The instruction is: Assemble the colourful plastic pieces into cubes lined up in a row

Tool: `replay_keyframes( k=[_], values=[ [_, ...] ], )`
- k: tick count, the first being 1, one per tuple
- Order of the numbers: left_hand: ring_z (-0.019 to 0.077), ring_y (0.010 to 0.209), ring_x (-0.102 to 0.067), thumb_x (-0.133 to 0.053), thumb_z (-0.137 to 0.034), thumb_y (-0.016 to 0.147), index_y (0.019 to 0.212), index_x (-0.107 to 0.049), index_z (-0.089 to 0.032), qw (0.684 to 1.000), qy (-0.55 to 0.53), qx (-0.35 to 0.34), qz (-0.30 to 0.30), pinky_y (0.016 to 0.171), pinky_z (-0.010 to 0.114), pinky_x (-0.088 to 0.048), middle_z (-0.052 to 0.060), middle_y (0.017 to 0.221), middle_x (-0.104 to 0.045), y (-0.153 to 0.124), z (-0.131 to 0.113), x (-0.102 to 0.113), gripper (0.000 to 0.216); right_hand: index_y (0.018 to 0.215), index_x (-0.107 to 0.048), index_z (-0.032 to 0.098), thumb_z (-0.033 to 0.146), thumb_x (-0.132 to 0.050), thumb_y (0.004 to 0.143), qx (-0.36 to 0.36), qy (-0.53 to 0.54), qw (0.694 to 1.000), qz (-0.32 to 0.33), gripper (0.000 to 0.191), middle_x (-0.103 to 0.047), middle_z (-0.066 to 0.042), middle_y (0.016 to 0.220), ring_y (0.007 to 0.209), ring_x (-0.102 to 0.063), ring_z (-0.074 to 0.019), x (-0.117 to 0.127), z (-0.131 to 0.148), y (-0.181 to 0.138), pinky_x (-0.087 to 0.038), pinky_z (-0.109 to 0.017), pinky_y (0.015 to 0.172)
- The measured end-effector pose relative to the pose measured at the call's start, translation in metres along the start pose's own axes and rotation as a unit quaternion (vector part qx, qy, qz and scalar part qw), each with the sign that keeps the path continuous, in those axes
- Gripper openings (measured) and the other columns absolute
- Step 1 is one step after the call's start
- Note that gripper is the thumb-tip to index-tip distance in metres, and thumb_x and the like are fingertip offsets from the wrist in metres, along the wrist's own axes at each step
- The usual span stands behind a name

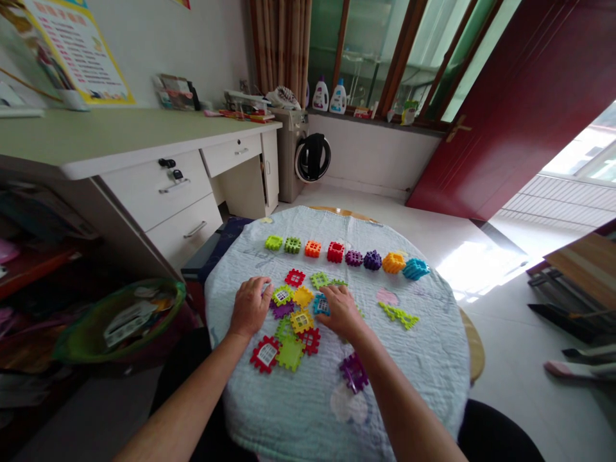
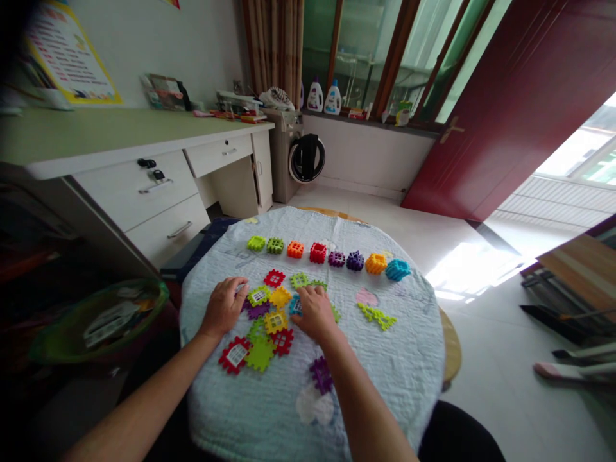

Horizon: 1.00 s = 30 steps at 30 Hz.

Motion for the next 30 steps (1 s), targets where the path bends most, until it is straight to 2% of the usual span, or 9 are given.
replay_keyframes(
  k=[4, 8, 11, 16, 25, 28, 30],
  values=[
    [0.0262, 0.099, -0.058, -0.039, -0.040, 0.094, 0.101, -0.058, -0.020, 1.000, -0.003, 0.004, 0.003, 0.091, 0.043, -0.045, 0.010, 0.103, -0.065, -0.001, 0.000, 0.000, 0.029, 0.123, -0.057, 0.021, 0.024, -0.069, 0.071, -0.020, 0.016, 1.000, -0.017, 0.053, -0.064, -0.008, 0.114, 0.106, -0.048, -0.0269, 0.000, -0.006, 0.000, -0.036, -0.039, 0.094],
    [0.0260, 0.098, -0.058, -0.039, -0.040, 0.094, 0.101, -0.058, -0.019, 1.000, -0.007, 0.007, 0.006, 0.092, 0.043, -0.045, 0.010, 0.102, -0.065, 0.000, 0.000, 0.000, 0.029, 0.124, -0.056, 0.022, 0.029, -0.071, 0.072, -0.046, 0.035, 0.997, -0.053, 0.054, -0.064, -0.008, 0.117, 0.106, -0.050, -0.0268, 0.012, -0.012, -0.003, -0.035, -0.038, 0.093],
    [0.0261, 0.097, -0.058, -0.039, -0.040, 0.094, 0.100, -0.059, -0.019, 1.000, -0.007, 0.005, 0.006, 0.091, 0.043, -0.045, 0.010, 0.101, -0.066, 0.000, 0.000, 0.000, 0.029, 0.120, -0.057, 0.022, 0.031, -0.073, 0.072, -0.047, 0.016, 0.998, -0.035, 0.052, -0.064, -0.008, 0.116, 0.106, -0.051, -0.0269, 0.013, -0.009, -0.004, -0.035, -0.038, 0.091],
    [0.0262, 0.096, -0.058, -0.039, -0.041, 0.094, 0.100, -0.059, -0.019, 1.000, -0.007, 0.008, 0.006, 0.090, 0.043, -0.045, 0.010, 0.101, -0.066, 0.000, 0.000, 0.000, 0.030, 0.114, -0.060, 0.022, 0.031, -0.073, 0.071, -0.051, -0.028, 0.998, 0.017, 0.046, -0.064, -0.008, 0.109, 0.104, -0.051, -0.0277, 0.002, -0.002, -0.003, -0.037, -0.038, 0.087],
    [0.0263, 0.095, -0.060, -0.038, -0.042, 0.094, 0.099, -0.059, -0.021, 1.000, 0.000, -0.001, 0.005, 0.089, 0.043, -0.046, 0.010, 0.099, -0.066, 0.000, 0.002, -0.001, 0.030, 0.115, -0.059, 0.019, 0.024, -0.069, 0.070, -0.042, -0.018, 0.999, 0.018, 0.046, -0.061, -0.012, 0.110, 0.104, -0.051, -0.0284, -0.001, 0.003, -0.001, -0.040, -0.039, 0.088],
    [0.0268, 0.096, -0.060, -0.038, -0.044, 0.093, 0.099, -0.059, -0.020, 1.000, 0.001, -0.006, 0.005, 0.090, 0.043, -0.046, 0.010, 0.098, -0.066, 0.000, 0.003, -0.002, 0.032, 0.117, -0.059, 0.019, 0.023, -0.068, 0.068, -0.025, -0.002, 1.000, 0.006, 0.050, -0.061, -0.010, 0.109, 0.104, -0.052, -0.0276, 0.008, 0.003, -0.003, -0.041, -0.039, 0.090],
    [0.0273, 0.096, -0.060, -0.037, -0.045, 0.094, 0.099, -0.058, -0.019, 1.000, 0.001, -0.009, 0.007, 0.090, 0.044, -0.046, 0.011, 0.098, -0.066, 0.001, 0.005, -0.002, 0.034, 0.120, -0.057, 0.019, 0.021, -0.066, 0.067, -0.016, 0.017, 1.000, -0.018, 0.054, -0.061, -0.010, 0.110, 0.104, -0.052, -0.0261, 0.022, -0.007, -0.005, -0.041, -0.037, 0.092]
  ],
)
Point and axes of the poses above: each hand's wrist, its own y-axis towards the middle knuckle, its own x-axis out of the back of the hand, z = x × y, the point moved 3 cm from there along y, towards the middle knuckle
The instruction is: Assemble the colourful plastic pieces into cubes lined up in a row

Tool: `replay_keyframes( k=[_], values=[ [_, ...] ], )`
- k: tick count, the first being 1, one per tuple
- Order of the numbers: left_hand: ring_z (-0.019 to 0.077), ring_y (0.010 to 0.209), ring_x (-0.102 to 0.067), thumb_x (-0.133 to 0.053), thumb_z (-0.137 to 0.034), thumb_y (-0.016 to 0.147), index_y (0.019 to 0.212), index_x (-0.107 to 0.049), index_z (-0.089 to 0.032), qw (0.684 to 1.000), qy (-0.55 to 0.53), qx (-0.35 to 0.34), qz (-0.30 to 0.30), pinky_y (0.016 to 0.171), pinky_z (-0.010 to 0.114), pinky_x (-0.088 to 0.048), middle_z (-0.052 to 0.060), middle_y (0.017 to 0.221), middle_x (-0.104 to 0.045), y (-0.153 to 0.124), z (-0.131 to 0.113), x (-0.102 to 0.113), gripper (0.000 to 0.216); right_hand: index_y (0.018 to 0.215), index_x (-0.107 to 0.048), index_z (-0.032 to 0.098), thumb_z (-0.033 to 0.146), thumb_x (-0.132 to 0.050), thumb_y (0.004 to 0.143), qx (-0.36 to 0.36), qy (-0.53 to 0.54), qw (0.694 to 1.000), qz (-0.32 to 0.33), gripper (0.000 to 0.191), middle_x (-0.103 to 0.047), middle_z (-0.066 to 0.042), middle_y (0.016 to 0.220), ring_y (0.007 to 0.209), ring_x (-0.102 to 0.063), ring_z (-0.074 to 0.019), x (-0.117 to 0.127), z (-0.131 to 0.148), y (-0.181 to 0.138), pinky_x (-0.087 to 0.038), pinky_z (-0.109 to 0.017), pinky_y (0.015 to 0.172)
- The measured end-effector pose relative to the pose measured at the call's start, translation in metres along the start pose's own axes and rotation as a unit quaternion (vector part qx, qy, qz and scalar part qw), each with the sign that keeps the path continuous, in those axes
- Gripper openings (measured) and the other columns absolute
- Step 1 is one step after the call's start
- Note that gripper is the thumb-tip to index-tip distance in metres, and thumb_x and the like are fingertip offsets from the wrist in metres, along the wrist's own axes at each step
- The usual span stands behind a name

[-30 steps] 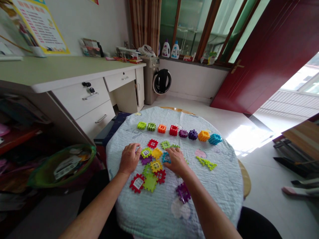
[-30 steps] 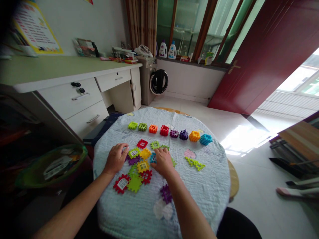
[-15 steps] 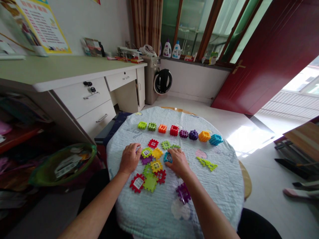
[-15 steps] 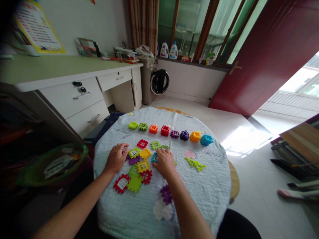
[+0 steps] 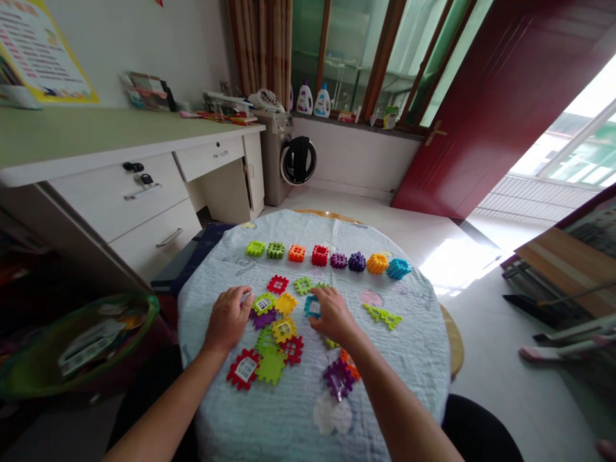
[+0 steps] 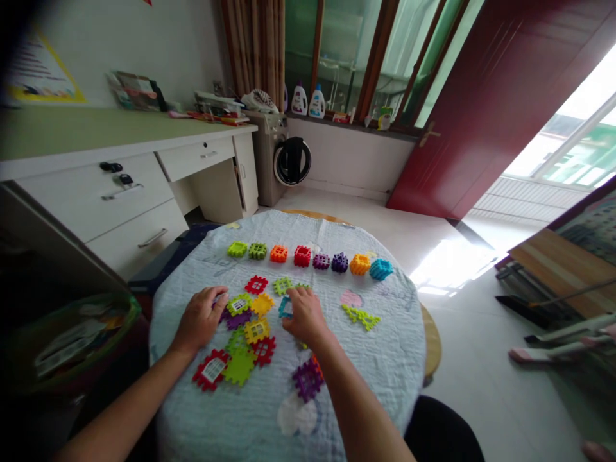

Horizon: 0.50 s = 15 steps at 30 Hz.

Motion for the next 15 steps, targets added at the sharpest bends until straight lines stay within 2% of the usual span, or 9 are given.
replay_keyframes(
  k=[3, 7, 10, 12, 15],
  values=[
    [0.0278, 0.095, -0.060, -0.035, -0.046, 0.093, 0.099, -0.058, -0.018, 1.000, 0.001, -0.007, 0.001, 0.089, 0.045, -0.047, 0.012, 0.098, -0.066, 0.000, 0.002, -0.001, 0.037, 0.124, -0.055, 0.017, 0.015, -0.062, 0.067, -0.012, -0.004, 0.999, -0.052, 0.057, -0.059, -0.010, 0.114, 0.105, -0.051, -0.0245, 0.035, -0.039, -0.004, -0.040, -0.035, 0.094],
    [0.0270, 0.094, -0.062, -0.036, -0.047, 0.093, 0.097, -0.059, -0.020, 1.000, 0.001, -0.017, 0.004, 0.089, 0.044, -0.047, 0.010, 0.096, -0.067, 0.001, 0.003, -0.002, 0.036, 0.123, -0.057, 0.018, 0.013, -0.063, 0.067, -0.093, -0.080, 0.988, -0.089, 0.057, -0.058, -0.011, 0.117, 0.106, -0.052, -0.0255, 0.090, -0.121, -0.008, -0.038, -0.035, 0.094],
    [0.0269, 0.094, -0.062, -0.036, -0.048, 0.092, 0.095, -0.059, -0.020, 1.000, -0.001, -0.019, 0.004, 0.089, 0.044, -0.047, 0.010, 0.096, -0.067, 0.002, 0.003, -0.002, 0.036, 0.123, -0.059, 0.016, 0.016, -0.065, 0.068, -0.161, -0.133, 0.974, -0.091, 0.055, -0.060, -0.012, 0.114, 0.099, -0.054, -0.0249, 0.124, -0.180, -0.010, -0.039, -0.033, 0.089],
    [0.0272, 0.094, -0.062, -0.036, -0.049, 0.092, 0.094, -0.059, -0.021, 1.000, 0.000, -0.021, 0.005, 0.088, 0.044, -0.047, 0.010, 0.095, -0.067, 0.002, 0.004, -0.003, 0.036, 0.122, -0.060, 0.015, 0.017, -0.067, 0.067, -0.183, -0.158, 0.966, -0.093, 0.056, -0.060, -0.012, 0.113, 0.097, -0.055, -0.0241, 0.142, -0.210, -0.009, -0.039, -0.032, 0.087],
    [0.0270, 0.093, -0.061, -0.036, -0.049, 0.092, 0.094, -0.059, -0.022, 1.000, 0.007, -0.023, 0.007, 0.087, 0.043, -0.047, 0.009, 0.095, -0.067, 0.002, 0.005, -0.003, 0.035, 0.122, -0.060, 0.017, 0.019, -0.067, 0.068, -0.185, -0.185, 0.962, -0.076, 0.055, -0.061, -0.011, 0.112, 0.096, -0.056, -0.0229, 0.154, -0.240, -0.003, -0.038, -0.031, 0.087]
  ],
)
Point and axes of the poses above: each hand's wrist, its own y-axis towards the middle knuckle, its own x-axis out of the back of the hand, z = x × y, the point moved 3 cm from there along y, towards the middle knuckle
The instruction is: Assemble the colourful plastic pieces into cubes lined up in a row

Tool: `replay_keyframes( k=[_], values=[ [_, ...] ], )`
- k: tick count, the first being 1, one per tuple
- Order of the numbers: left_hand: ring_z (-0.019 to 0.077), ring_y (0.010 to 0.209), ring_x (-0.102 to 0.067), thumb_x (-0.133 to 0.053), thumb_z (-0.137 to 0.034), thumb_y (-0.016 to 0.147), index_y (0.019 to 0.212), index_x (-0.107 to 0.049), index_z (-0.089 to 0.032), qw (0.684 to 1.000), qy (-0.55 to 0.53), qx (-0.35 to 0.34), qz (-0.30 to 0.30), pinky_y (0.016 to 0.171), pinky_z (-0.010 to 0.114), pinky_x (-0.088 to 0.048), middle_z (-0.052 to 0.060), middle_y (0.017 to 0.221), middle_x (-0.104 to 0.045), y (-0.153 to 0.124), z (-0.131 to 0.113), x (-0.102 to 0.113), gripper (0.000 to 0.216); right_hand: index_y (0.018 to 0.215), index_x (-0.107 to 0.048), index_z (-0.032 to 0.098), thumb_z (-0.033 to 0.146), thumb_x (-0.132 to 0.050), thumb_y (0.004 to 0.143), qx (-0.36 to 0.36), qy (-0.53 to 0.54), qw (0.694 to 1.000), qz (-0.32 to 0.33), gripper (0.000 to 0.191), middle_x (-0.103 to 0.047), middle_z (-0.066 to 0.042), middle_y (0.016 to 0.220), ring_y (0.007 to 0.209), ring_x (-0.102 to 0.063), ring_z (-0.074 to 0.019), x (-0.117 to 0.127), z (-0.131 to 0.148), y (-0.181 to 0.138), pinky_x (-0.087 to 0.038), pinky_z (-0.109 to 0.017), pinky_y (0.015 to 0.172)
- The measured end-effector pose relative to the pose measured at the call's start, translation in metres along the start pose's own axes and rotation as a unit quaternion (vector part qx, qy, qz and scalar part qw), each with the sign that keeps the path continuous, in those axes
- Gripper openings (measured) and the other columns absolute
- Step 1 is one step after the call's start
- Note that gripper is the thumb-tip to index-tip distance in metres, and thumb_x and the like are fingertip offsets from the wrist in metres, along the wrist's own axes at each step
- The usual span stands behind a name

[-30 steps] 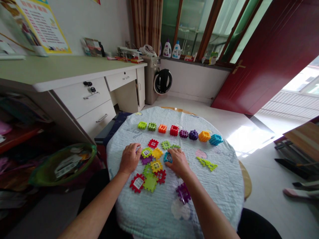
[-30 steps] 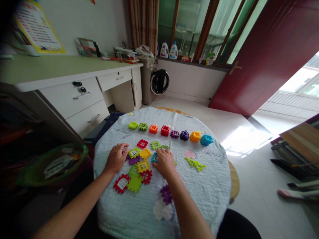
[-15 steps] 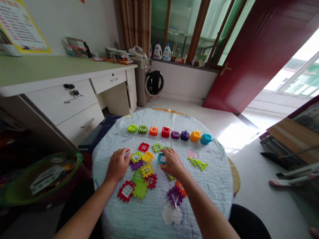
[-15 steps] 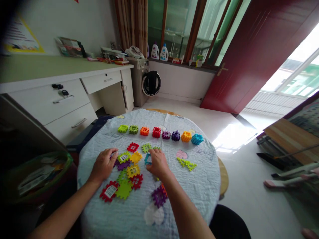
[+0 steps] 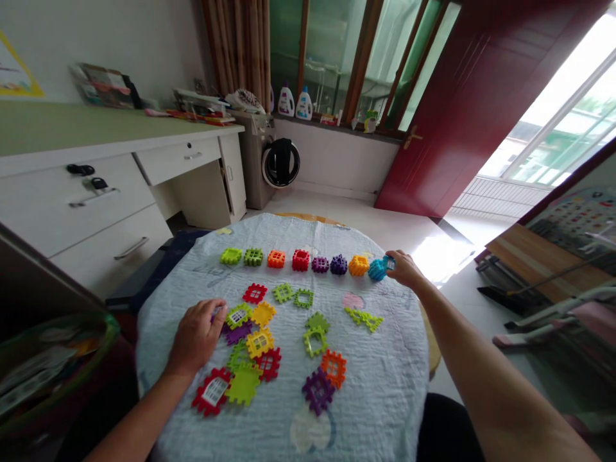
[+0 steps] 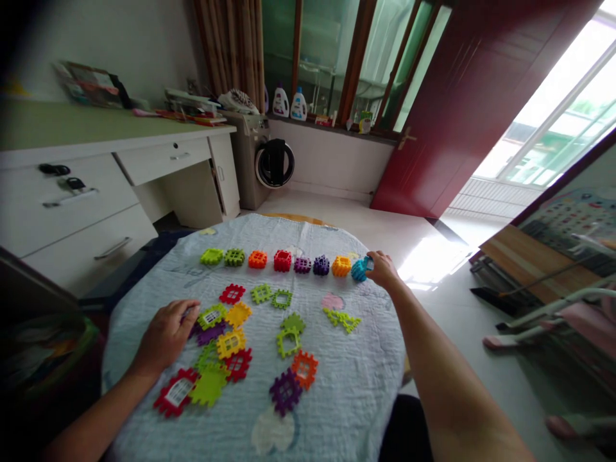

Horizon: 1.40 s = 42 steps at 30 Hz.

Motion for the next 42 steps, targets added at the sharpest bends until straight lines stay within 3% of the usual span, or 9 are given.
replay_keyframes(
  k=[10, 20, 24, 28, 31, 34, 37, 42],
  values=[
    [0.0262, 0.095, -0.060, -0.038, -0.049, 0.092, 0.092, -0.059, -0.022, 1.000, -0.002, -0.003, 0.029, 0.089, 0.042, -0.046, 0.008, 0.096, -0.066, 0.001, -0.002, 0.000, 0.035, 0.124, -0.061, 0.019, 0.012, -0.064, 0.064, 0.019, -0.020, 0.998, 0.053, 0.060, -0.061, -0.011, 0.120, 0.102, -0.055, -0.0244, -0.024, -0.012, 0.032, -0.036, -0.031, 0.088],
    [0.0256, 0.099, -0.058, -0.041, -0.049, 0.092, 0.097, -0.060, -0.021, 0.998, 0.004, -0.013, 0.055, 0.093, 0.042, -0.044, 0.008, 0.103, -0.065, 0.000, -0.002, -0.004, 0.035, 0.121, -0.061, 0.014, 0.008, -0.064, 0.061, 0.036, -0.017, 0.997, 0.061, 0.060, -0.063, -0.013, 0.118, 0.103, -0.058, -0.0245, -0.033, -0.013, 0.035, -0.037, -0.034, 0.093],
    [0.0251, 0.100, -0.058, -0.042, -0.049, 0.092, 0.096, -0.060, -0.021, 0.998, 0.001, -0.012, 0.062, 0.093, 0.041, -0.045, 0.008, 0.102, -0.065, 0.000, -0.006, -0.003, 0.034, 0.127, -0.056, 0.015, 0.012, -0.064, 0.062, 0.035, -0.007, 0.998, 0.045, 0.066, -0.059, -0.015, 0.126, 0.109, -0.056, -0.0274, -0.030, -0.012, 0.029, -0.038, -0.038, 0.096],
    [0.0250, 0.100, -0.058, -0.042, -0.047, 0.092, 0.096, -0.060, -0.021, 0.998, 0.006, 0.002, 0.070, 0.093, 0.041, -0.045, 0.008, 0.102, -0.065, 0.000, -0.012, 0.000, 0.031, 0.132, -0.052, 0.016, 0.025, -0.065, 0.067, 0.033, 0.025, 0.998, -0.045, 0.067, -0.053, -0.017, 0.132, 0.115, -0.053, -0.0340, -0.021, -0.005, 0.011, -0.040, -0.046, 0.098],
    [0.0250, 0.100, -0.057, -0.042, -0.044, 0.092, 0.096, -0.060, -0.021, 0.997, 0.005, 0.008, 0.079, 0.094, 0.042, -0.044, 0.008, 0.103, -0.064, 0.000, -0.016, 0.001, 0.030, 0.132, -0.051, 0.017, 0.031, -0.061, 0.073, 0.063, 0.072, 0.990, -0.105, 0.061, -0.053, -0.016, 0.132, 0.118, -0.051, -0.0335, -0.018, 0.017, -0.019, -0.040, -0.049, 0.100],
    [0.0251, 0.101, -0.056, -0.042, -0.038, 0.091, 0.095, -0.061, -0.020, 0.996, -0.009, 0.009, 0.090, 0.095, 0.042, -0.044, 0.009, 0.104, -0.064, 0.000, -0.018, 0.001, 0.027, 0.128, -0.053, 0.019, 0.033, -0.059, 0.077, 0.107, 0.138, 0.979, -0.103, 0.053, -0.053, -0.015, 0.131, 0.122, -0.049, -0.0321, -0.022, 0.055, -0.059, -0.041, -0.049, 0.101],
    [0.0243, 0.101, -0.057, -0.041, -0.031, 0.089, 0.095, -0.062, -0.019, 0.994, -0.035, 0.027, 0.098, 0.095, 0.042, -0.044, 0.008, 0.103, -0.064, 0.003, -0.017, 0.002, 0.024, 0.120, -0.057, 0.023, 0.034, -0.056, 0.081, 0.150, 0.238, 0.959, -0.035, 0.041, -0.055, -0.012, 0.127, 0.116, -0.054, -0.0279, -0.030, 0.099, -0.102, -0.048, -0.045, 0.094],
    [0.0226, 0.104, -0.058, -0.045, -0.028, 0.083, 0.098, -0.062, -0.018, 0.982, -0.103, 0.076, 0.141, 0.097, 0.040, -0.044, 0.007, 0.105, -0.065, 0.010, -0.013, 0.008, 0.025, 0.120, -0.057, 0.024, 0.029, -0.056, 0.083, 0.175, 0.324, 0.928, 0.055, 0.036, -0.056, -0.010, 0.127, 0.117, -0.055, -0.0254, -0.034, 0.154, -0.153, -0.048, -0.044, 0.094]
  ],
)
Point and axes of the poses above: each hand's wrist, its own y-axis towards the middle knuckle, its own x-axis out of the back of the hand, z = x × y, the point moved 3 cm from there along y, towards the middle knuckle
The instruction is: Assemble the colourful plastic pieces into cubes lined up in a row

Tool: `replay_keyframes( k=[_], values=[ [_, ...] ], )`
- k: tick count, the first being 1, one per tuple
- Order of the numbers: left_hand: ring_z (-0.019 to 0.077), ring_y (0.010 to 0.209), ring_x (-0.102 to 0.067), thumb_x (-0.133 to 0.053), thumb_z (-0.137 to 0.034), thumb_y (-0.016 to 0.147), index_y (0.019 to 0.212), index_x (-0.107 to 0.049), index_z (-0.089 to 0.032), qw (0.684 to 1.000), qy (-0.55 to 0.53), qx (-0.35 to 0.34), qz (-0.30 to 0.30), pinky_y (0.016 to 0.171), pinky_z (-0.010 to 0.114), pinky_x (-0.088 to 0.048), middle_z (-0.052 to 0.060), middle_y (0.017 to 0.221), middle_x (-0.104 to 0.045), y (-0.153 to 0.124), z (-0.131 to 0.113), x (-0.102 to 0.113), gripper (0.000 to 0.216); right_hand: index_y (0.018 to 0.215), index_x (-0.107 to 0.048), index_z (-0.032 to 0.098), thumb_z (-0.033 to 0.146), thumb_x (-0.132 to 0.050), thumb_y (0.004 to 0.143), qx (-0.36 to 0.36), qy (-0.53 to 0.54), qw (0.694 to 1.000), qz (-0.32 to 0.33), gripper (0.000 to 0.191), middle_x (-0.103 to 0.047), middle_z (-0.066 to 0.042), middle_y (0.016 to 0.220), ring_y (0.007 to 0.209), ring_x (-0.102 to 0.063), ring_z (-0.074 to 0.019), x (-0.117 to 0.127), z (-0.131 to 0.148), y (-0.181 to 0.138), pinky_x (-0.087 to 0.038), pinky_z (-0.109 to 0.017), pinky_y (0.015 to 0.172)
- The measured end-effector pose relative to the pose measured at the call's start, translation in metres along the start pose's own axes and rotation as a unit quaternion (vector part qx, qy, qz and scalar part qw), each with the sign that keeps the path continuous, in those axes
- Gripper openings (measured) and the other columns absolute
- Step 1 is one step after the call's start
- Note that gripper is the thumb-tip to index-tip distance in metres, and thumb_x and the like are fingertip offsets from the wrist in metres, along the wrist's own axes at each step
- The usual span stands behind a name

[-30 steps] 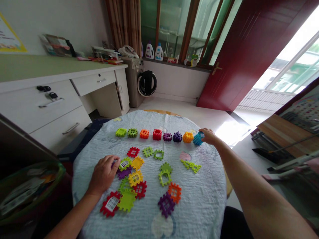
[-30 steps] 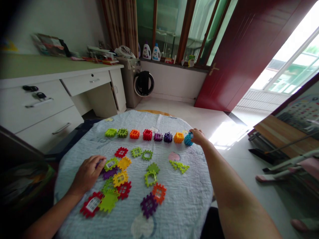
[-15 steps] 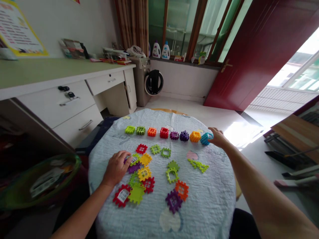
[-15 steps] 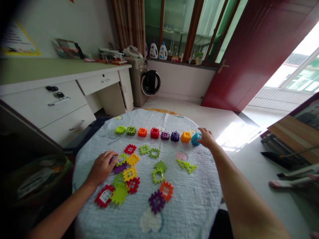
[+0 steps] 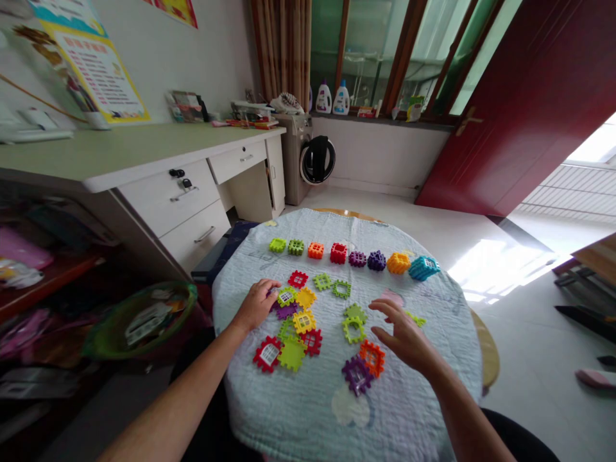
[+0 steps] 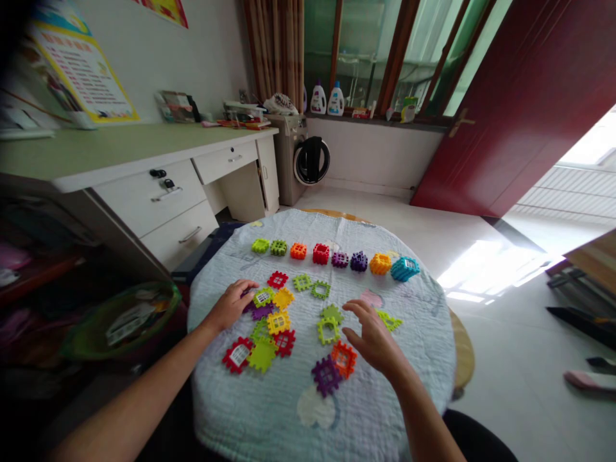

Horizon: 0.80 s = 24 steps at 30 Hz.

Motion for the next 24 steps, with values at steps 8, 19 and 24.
replay_keyframes(
  k=[8, 19, 24],
  values=[
    [0.0262, 0.105, -0.058, -0.067, -0.033, 0.071, 0.106, -0.064, -0.020, 0.997, 0.063, -0.040, 0.026, 0.097, 0.042, -0.043, 0.007, 0.112, -0.067, -0.006, -0.012, -0.004, 0.037, 0.113, -0.060, 0.022, 0.017, -0.058, 0.078, -0.002, 0.020, 0.998, 0.067, 0.035, -0.063, -0.008, 0.113, 0.104, -0.059, -0.0222, -0.022, 0.013, -0.004, -0.048, -0.040, 0.093],
    [0.0200, 0.086, -0.063, -0.038, -0.047, 0.091, 0.091, -0.062, -0.022, 0.999, -0.004, 0.009, 0.044, 0.080, 0.031, -0.047, 0.004, 0.086, -0.069, 0.005, -0.035, 0.002, 0.035, 0.102, -0.063, 0.019, 0.018, -0.053, 0.080, -0.036, 0.040, 0.998, 0.022, 0.024, -0.064, -0.007, 0.097, 0.086, -0.062, -0.0177, -0.025, -0.005, 0.000, -0.051, -0.032, 0.076],
    [0.0174, 0.081, -0.065, -0.039, -0.042, 0.090, 0.103, -0.062, -0.023, 0.989, -0.082, -0.005, 0.125, 0.074, 0.027, -0.047, 0.000, 0.087, -0.070, 0.004, -0.062, -0.016, 0.033, 0.101, -0.063, 0.018, 0.019, -0.054, 0.081, -0.051, 0.049, 0.997, 0.015, 0.023, -0.065, -0.006, 0.095, 0.083, -0.063, -0.0167, -0.024, -0.006, 0.001, -0.051, -0.030, 0.073]
  ],
)
Point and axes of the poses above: each hand's wrist, its own y-axis towards the middle knuckle, its own x-axis out of the back of the hand, z = x × y, the point moved 3 cm from there along y, towards the middle knuckle
